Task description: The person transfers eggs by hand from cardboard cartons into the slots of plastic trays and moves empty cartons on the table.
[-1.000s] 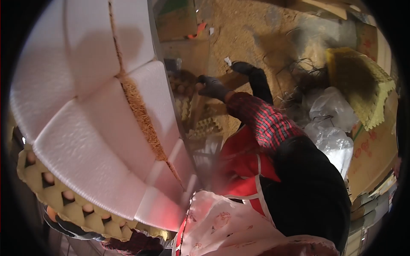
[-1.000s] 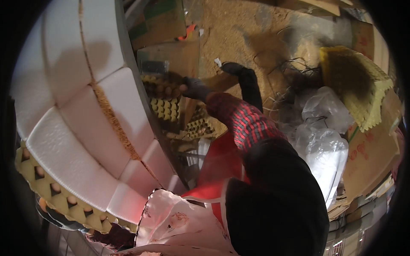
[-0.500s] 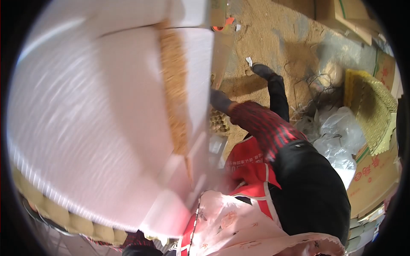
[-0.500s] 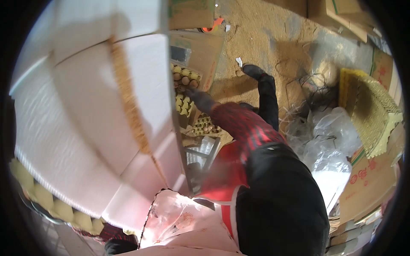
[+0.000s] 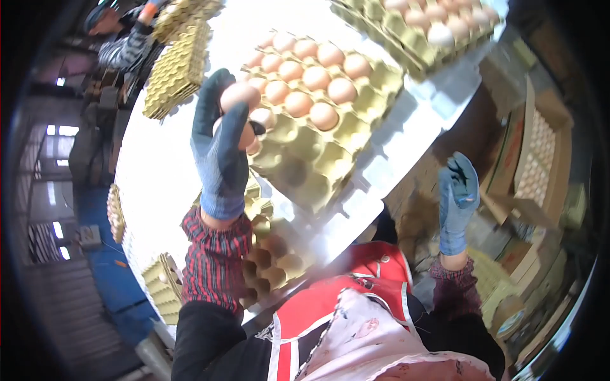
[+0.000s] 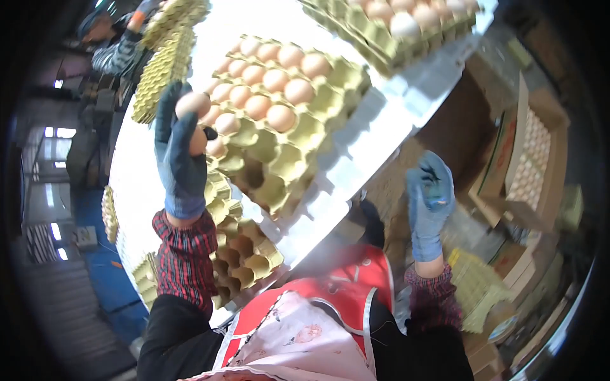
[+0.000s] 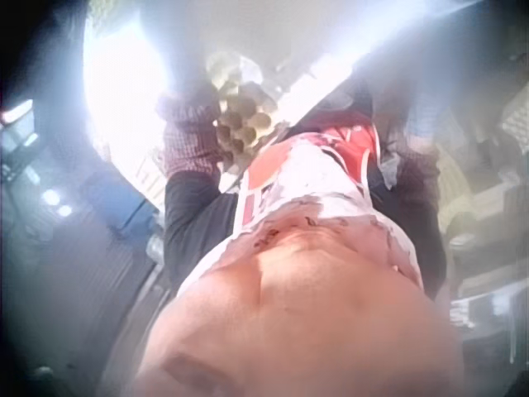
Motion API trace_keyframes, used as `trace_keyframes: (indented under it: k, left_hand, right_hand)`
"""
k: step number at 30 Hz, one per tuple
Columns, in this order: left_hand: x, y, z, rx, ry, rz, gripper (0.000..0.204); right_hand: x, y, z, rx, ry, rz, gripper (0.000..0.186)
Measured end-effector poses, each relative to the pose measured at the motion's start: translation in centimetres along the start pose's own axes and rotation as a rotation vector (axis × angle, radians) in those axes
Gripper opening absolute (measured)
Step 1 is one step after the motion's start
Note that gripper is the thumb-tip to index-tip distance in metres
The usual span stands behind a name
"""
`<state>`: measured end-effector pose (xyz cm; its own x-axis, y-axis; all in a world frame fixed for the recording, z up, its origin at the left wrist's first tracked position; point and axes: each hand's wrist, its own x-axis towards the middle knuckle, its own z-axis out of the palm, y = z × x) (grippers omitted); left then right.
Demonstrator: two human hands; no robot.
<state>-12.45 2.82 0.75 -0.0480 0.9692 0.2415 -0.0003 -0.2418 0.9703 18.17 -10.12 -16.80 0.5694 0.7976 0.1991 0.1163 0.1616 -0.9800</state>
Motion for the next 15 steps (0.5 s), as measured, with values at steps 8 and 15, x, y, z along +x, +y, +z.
trace_keyframes:
  k: [8, 15]
  left_hand:
    - [-5.0, 2.4, -3.6, -0.034, 0.027, -0.219, 0.048]
    - [-4.8, 0.9, -6.7, 0.637, 0.194, 0.015, 0.018]
  right_hand:
    - [14.5, -13.9, 13.4, -0.559, -1.129, -1.083, 0.033]
    - [18.0, -15.7, 14.3, -0.12, -1.349, -0.169, 0.032]
